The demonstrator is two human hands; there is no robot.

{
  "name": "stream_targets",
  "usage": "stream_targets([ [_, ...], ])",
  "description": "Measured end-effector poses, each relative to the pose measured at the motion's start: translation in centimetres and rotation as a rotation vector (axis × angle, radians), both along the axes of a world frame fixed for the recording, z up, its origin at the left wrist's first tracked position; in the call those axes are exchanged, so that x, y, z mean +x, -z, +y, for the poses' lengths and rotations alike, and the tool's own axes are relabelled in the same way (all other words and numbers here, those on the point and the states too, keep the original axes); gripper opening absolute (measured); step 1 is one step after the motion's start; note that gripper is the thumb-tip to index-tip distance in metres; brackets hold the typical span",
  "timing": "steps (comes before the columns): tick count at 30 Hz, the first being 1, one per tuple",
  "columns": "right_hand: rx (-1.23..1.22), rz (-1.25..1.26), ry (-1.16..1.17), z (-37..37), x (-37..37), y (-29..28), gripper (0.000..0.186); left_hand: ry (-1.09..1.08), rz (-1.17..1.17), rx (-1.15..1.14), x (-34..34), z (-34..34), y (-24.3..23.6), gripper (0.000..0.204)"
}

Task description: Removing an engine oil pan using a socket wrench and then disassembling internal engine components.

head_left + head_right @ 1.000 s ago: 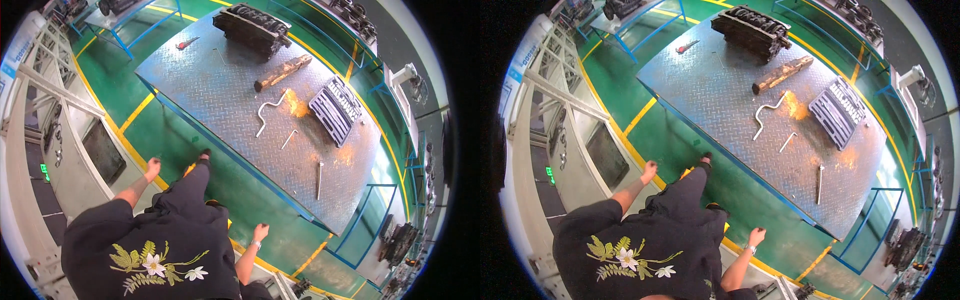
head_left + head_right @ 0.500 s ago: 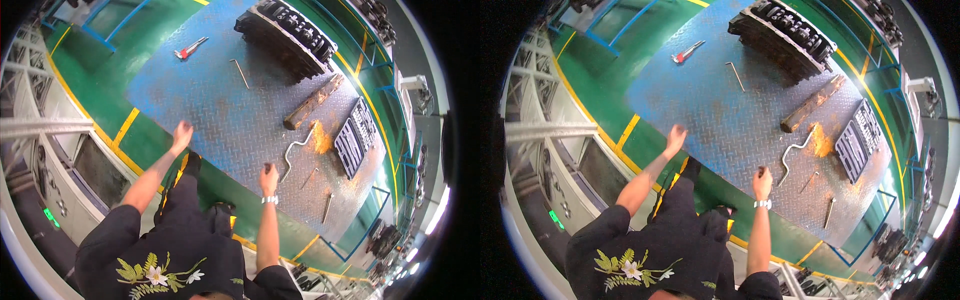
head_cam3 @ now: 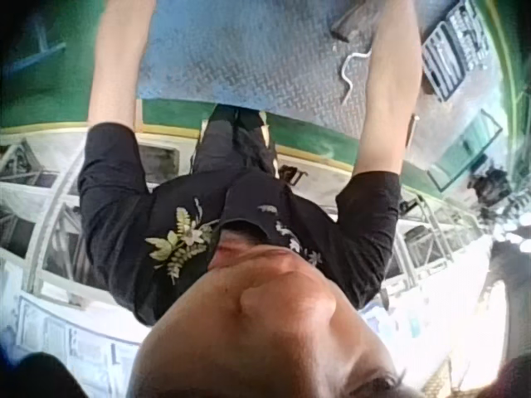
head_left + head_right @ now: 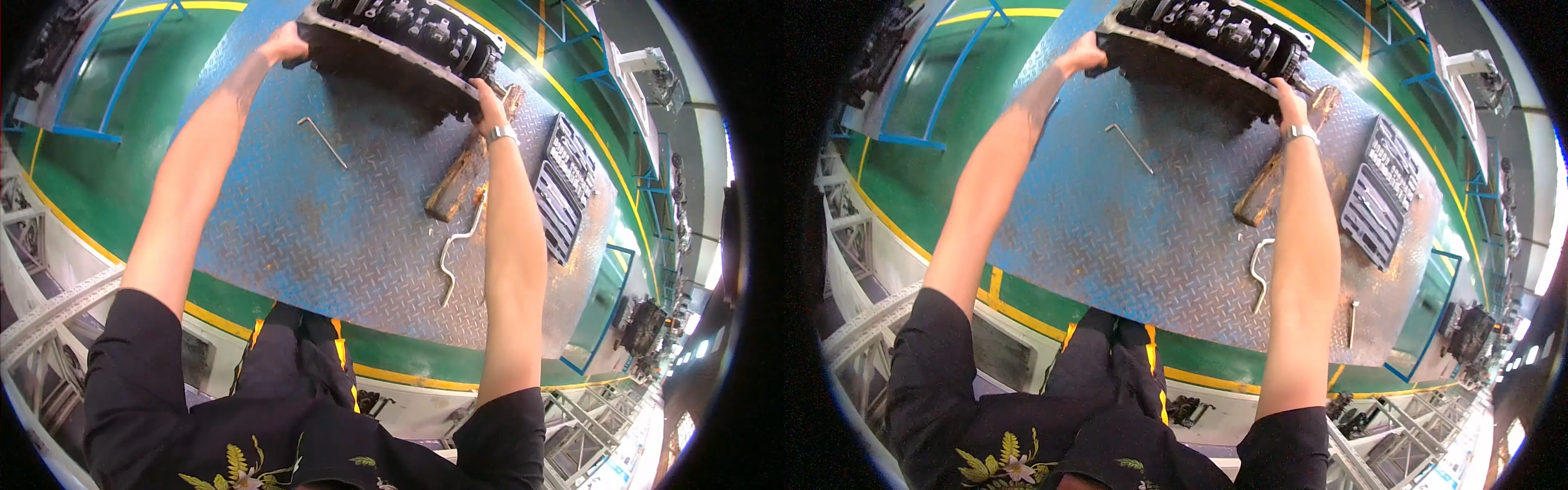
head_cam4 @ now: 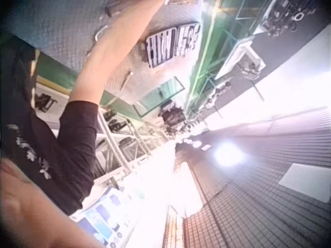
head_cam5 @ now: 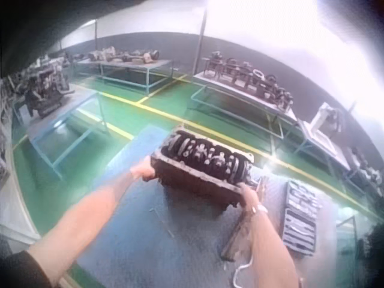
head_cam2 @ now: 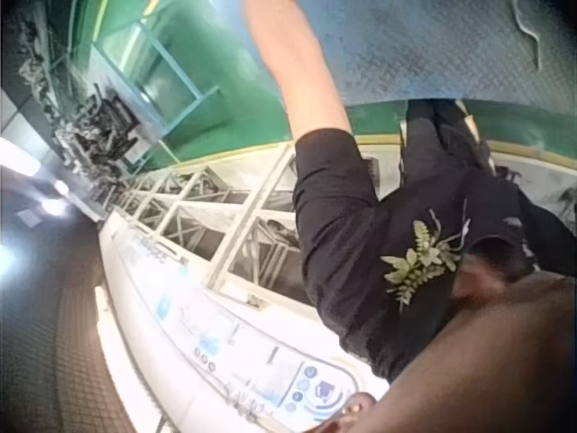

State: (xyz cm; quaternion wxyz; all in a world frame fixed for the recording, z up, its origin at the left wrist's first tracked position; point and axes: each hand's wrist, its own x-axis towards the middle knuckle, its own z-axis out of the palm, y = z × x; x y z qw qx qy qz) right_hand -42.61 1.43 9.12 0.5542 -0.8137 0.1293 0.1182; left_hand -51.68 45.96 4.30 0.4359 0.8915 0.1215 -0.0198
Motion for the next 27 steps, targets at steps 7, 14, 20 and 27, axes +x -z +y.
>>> stream_targets([
  [7,-0.489,-0.028,0.178,1.7,-0.6,-0.9,0.070,-0.153,-0.026,-0.326,-2.2,-3.1,-1.3,0.045],
  [14,-0.581,-0.014,0.033,0.2,1.7,1.2,0.071,-0.224,-0.031,-0.350,-6.4,-7.7,-3.8,0.050],
  [20,-0.507,-0.015,-0.196,-3.5,4.8,2.5,0.074,-0.289,-0.183,-0.491,-12.8,-11.6,-0.8,0.056],
  [27,-0.660,-0.032,-0.253,-5.6,5.0,4.8,0.089,-0.390,-0.212,-0.296,-16.0,-12.5,0.6,0.051],
])
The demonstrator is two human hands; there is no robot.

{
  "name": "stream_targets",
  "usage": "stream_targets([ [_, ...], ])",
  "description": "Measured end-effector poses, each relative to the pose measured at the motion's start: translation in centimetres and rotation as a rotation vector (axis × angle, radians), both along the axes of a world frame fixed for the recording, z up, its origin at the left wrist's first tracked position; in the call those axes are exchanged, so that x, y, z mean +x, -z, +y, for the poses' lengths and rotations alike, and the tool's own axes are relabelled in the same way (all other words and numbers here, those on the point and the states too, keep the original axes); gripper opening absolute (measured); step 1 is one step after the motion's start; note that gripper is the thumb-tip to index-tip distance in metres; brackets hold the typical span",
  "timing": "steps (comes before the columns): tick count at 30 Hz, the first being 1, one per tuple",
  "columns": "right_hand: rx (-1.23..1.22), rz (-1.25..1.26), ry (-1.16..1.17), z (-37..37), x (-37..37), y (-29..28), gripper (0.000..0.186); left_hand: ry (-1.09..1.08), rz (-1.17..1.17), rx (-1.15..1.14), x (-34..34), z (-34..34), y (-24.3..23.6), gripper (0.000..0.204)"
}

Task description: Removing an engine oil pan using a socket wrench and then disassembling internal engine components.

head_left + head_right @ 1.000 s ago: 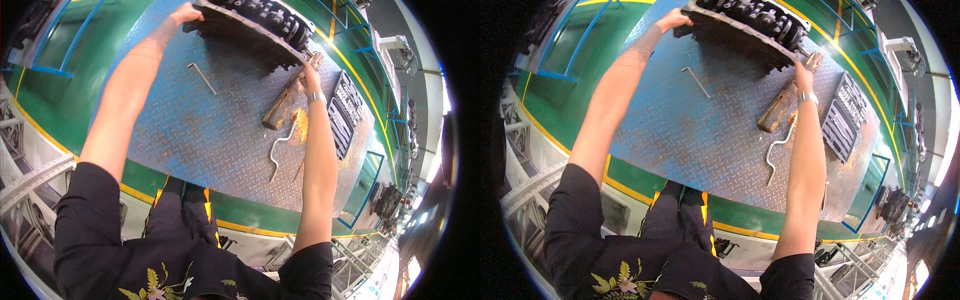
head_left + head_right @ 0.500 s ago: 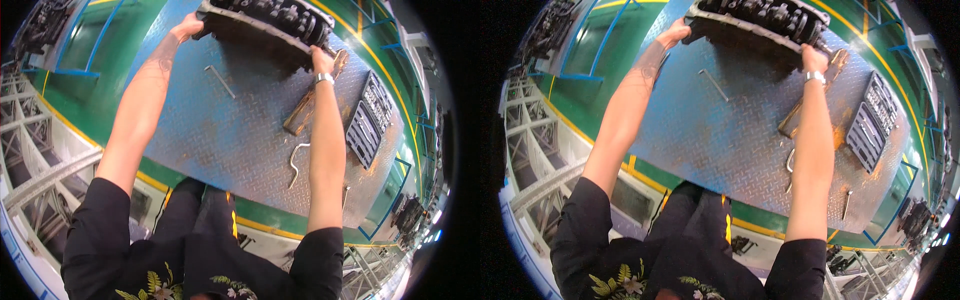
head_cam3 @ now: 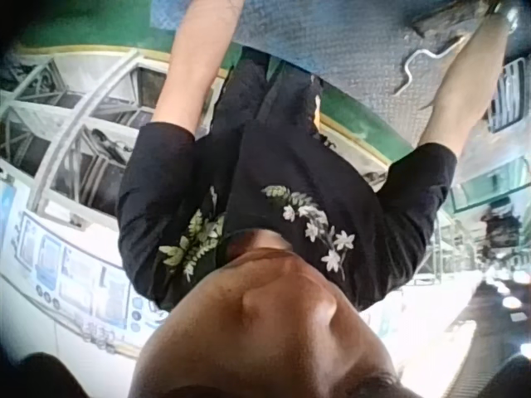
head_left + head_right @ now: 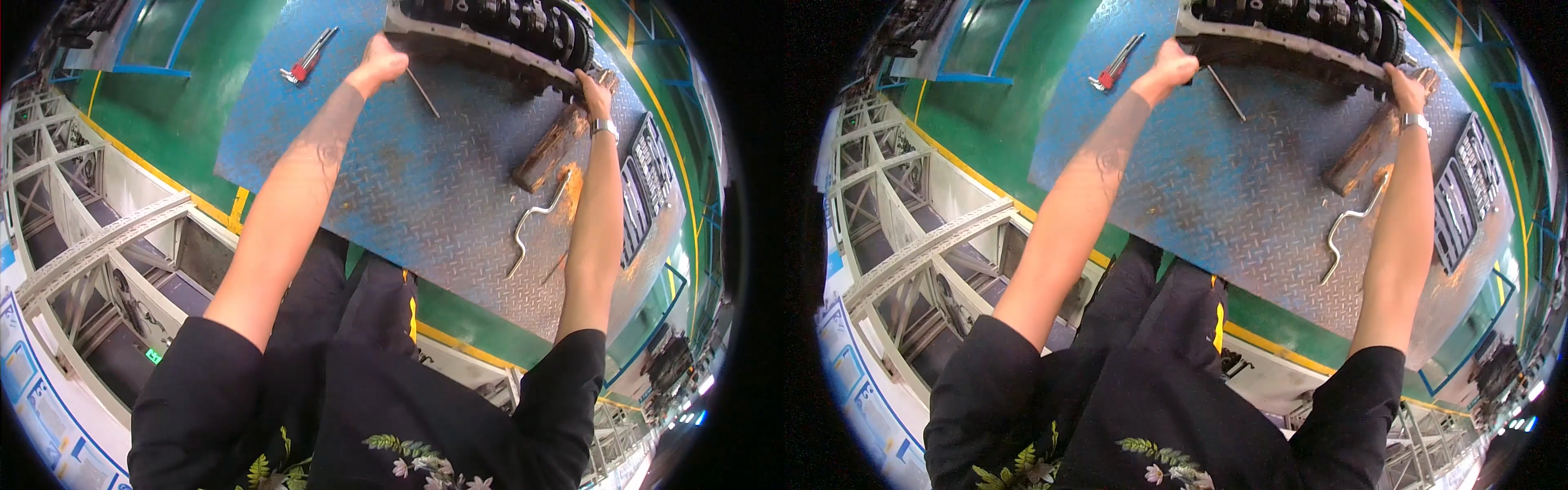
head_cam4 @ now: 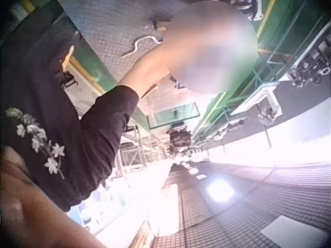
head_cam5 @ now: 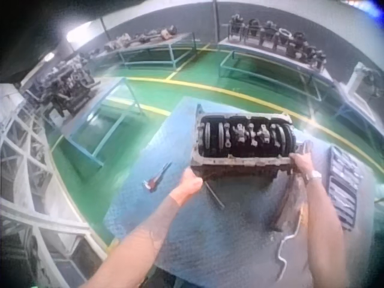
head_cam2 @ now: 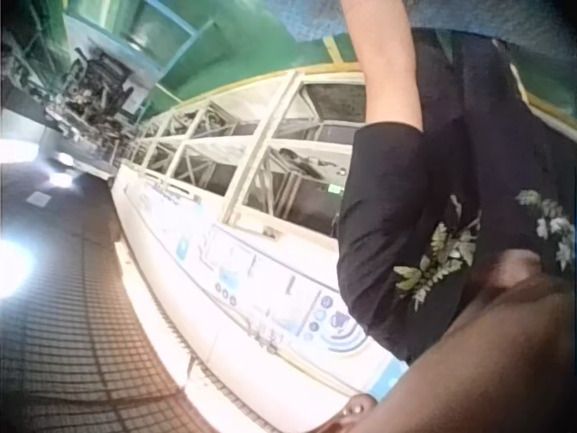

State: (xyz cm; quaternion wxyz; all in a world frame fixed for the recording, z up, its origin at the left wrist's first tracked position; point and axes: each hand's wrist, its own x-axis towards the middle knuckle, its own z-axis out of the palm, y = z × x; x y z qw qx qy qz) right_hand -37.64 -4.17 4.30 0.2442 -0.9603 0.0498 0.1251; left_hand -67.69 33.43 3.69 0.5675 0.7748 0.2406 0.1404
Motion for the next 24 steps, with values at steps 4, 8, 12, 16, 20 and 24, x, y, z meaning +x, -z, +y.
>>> stream_targets([
  [4,0.028,-0.050,0.062,-0.6,-2.5,-1.2,0.089,0.160,0.047,-0.101,0.6,0.9,-1.5,0.035],
  [8,-0.044,-0.090,0.148,2.7,-9.7,-2.6,0.085,0.219,0.091,-0.042,-0.6,4.8,-1.6,0.039],
  [12,-0.044,-0.117,0.307,2.0,-16.9,-3.9,0.082,0.353,0.049,-0.127,-0.8,6.3,-1.4,0.036],
  [16,0.134,-0.122,0.423,4.9,-24.2,-4.4,0.073,0.443,0.134,-0.140,-0.6,11.1,0.3,0.038],
  [20,0.080,-0.700,0.725,13.3,-33.8,-3.7,0.049,0.773,-0.037,-0.323,-0.7,14.0,-0.5,0.055],
  [24,0.110,-0.618,0.114,23.1,-42.2,1.9,0.034,0.745,-0.219,-0.441,-2.0,11.4,-4.6,0.050],
])
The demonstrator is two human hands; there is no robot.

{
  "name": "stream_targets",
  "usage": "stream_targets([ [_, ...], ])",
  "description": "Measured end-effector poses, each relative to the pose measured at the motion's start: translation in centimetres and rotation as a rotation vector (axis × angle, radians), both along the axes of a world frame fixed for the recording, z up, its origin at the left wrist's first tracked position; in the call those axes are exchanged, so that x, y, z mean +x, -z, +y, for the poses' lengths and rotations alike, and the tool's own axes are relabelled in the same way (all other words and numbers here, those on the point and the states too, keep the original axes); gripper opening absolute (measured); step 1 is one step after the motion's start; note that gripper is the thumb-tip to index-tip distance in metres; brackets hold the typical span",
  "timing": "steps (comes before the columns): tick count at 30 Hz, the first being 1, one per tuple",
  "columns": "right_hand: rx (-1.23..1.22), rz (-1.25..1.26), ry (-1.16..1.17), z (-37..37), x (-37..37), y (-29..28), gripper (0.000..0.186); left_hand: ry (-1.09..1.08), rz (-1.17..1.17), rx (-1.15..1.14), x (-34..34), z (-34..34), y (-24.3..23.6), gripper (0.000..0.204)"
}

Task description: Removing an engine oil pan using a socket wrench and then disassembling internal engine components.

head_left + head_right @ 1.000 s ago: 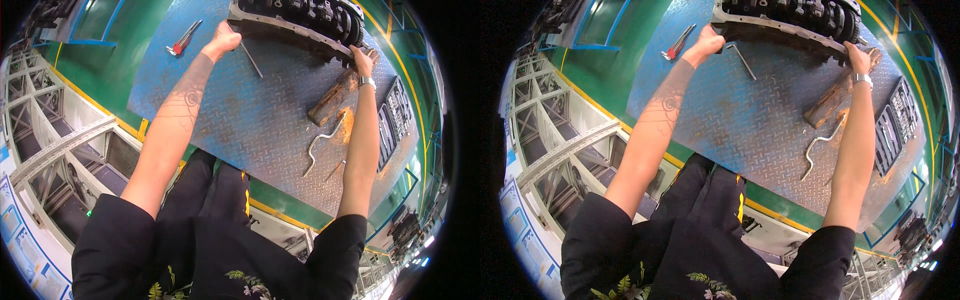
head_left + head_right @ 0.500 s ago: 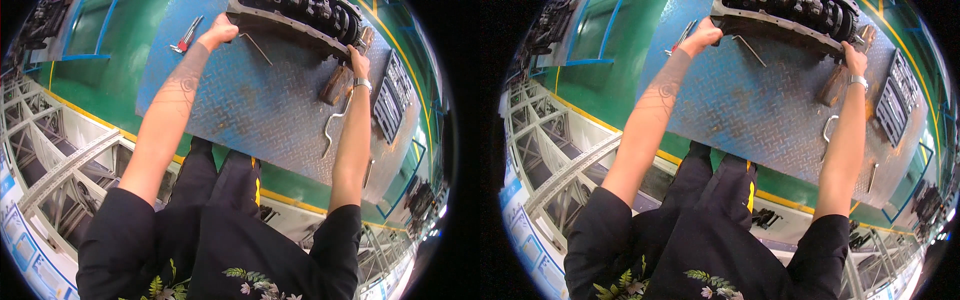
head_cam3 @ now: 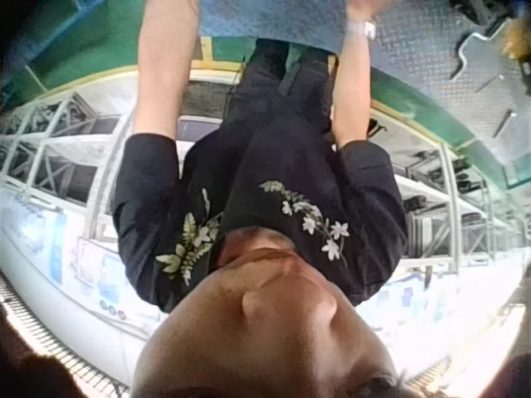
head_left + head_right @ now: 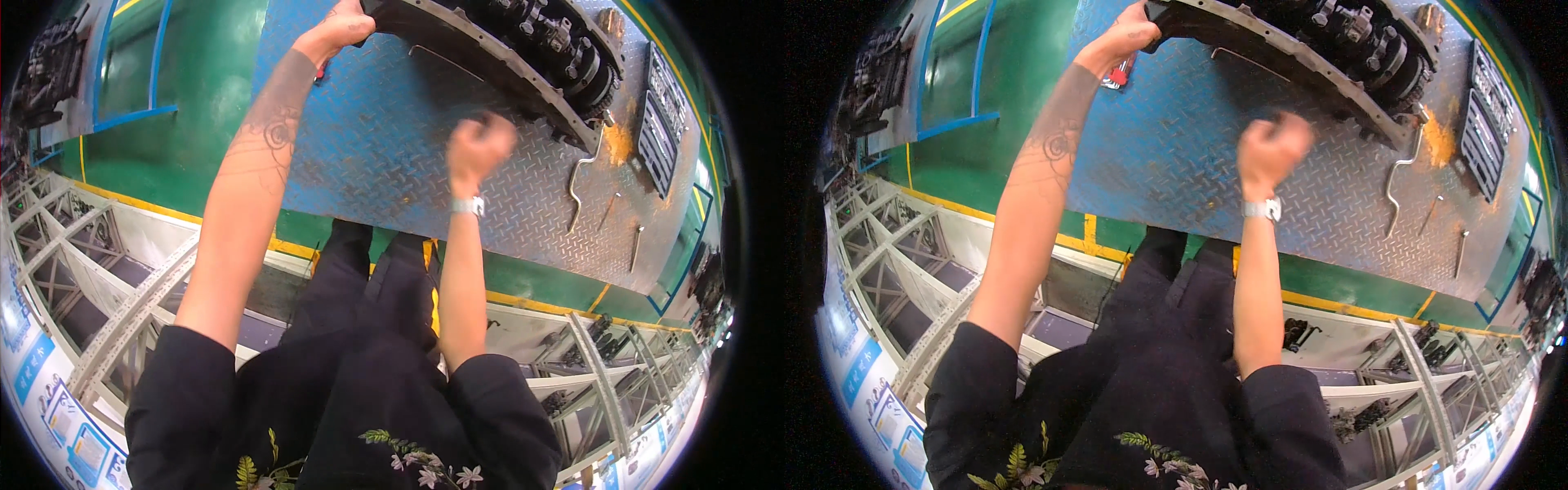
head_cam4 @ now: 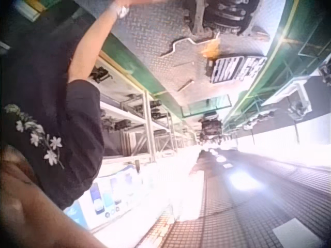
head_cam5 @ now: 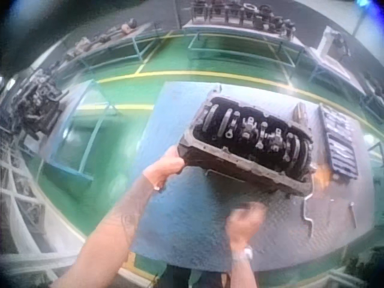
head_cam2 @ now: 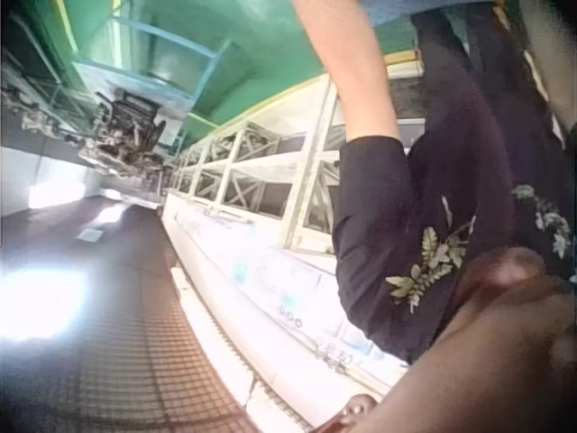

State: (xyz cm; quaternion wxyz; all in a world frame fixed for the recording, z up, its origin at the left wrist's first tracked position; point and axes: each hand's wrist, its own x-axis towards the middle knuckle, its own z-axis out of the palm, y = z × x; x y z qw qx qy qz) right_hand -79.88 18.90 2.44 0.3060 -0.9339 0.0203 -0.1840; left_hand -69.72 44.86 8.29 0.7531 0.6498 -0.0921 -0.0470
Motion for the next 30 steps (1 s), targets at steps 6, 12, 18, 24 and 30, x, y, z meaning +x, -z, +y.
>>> stream_targets([
  [6,-0.329,0.126,-0.243,2.6,9.2,13.9,0.041,-0.096,0.400,0.472,1.7,-0.2,0.6,0.032],
  [12,-0.407,0.194,-0.296,4.4,9.9,15.4,0.036,-0.208,0.346,0.535,1.1,1.3,2.2,0.036],
  [18,-0.281,0.298,-0.354,3.9,12.0,16.3,0.022,-0.161,0.389,0.529,1.6,0.6,2.0,0.043],
  [24,-0.763,-0.081,-0.350,5.3,5.1,16.6,0.023,-0.193,0.291,0.402,2.5,2.3,2.9,0.044],
  [30,-0.684,0.718,-0.513,-2.8,-10.0,14.5,0.013,-0.235,0.208,0.466,1.9,0.4,3.1,0.042],
])
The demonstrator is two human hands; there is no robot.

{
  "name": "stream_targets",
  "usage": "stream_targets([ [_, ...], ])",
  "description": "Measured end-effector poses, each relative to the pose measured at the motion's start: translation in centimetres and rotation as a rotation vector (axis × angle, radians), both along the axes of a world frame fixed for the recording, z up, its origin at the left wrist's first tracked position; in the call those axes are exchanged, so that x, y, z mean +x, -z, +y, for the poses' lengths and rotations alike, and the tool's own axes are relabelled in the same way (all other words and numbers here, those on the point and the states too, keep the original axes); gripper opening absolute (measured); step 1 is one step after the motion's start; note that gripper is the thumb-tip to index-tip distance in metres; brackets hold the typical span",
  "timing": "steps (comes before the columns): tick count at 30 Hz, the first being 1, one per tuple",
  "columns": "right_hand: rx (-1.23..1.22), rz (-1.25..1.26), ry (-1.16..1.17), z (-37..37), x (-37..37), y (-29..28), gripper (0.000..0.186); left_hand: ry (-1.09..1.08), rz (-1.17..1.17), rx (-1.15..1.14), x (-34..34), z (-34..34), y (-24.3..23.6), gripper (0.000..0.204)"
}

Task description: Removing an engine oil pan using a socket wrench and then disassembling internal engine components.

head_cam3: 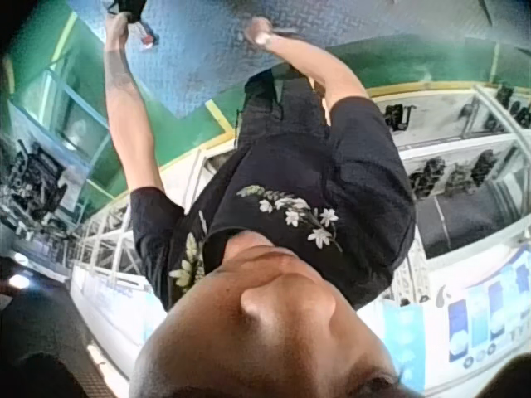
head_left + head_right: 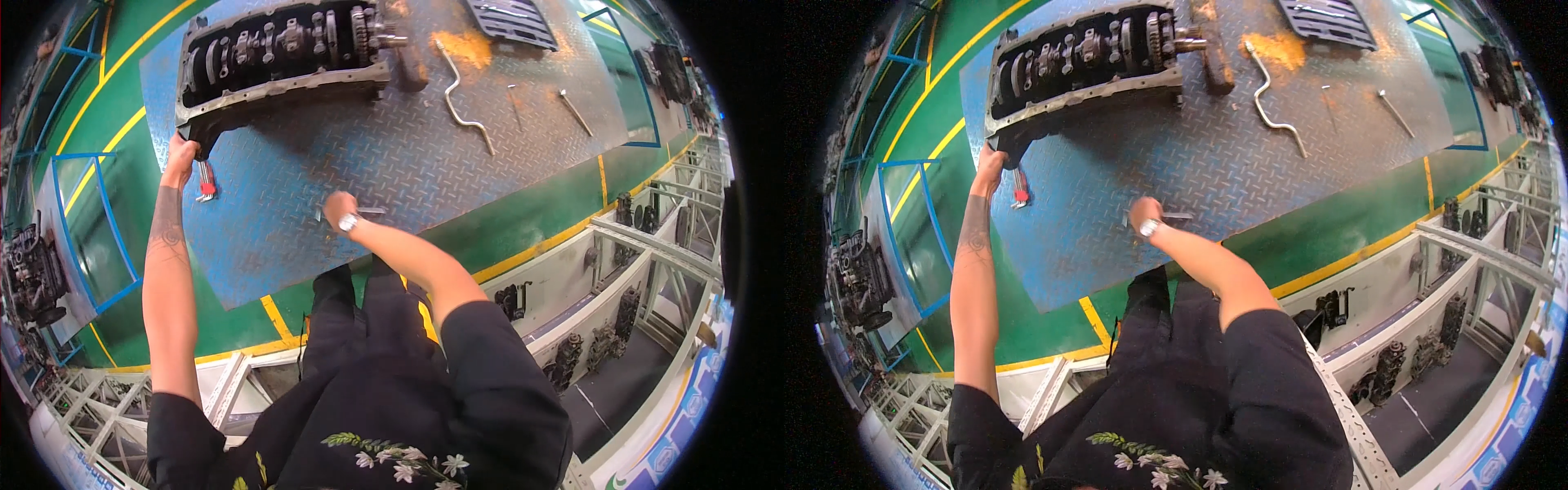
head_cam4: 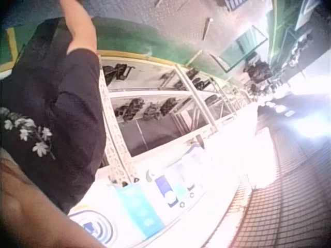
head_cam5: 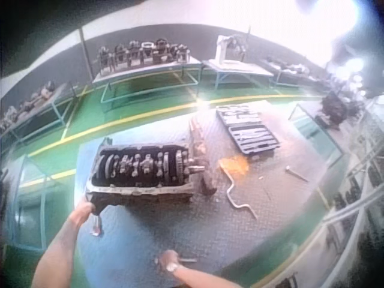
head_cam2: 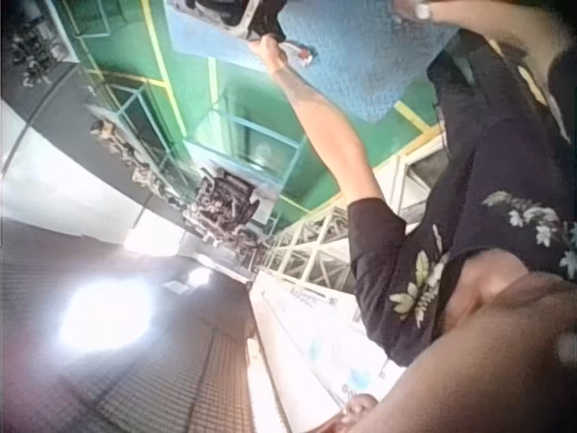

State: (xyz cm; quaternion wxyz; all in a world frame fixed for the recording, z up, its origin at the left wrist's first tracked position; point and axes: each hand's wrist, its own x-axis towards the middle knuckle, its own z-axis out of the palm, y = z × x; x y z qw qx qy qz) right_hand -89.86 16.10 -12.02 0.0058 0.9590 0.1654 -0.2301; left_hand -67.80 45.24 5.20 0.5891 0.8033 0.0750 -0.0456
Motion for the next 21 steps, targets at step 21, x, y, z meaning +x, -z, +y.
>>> stream_targets([
  [21,-0.203,-0.019,0.601,-47.8,15.1,-2.2,0.028,-0.792,0.052,0.009,-26.8,-22.1,-0.3,0.041],
])
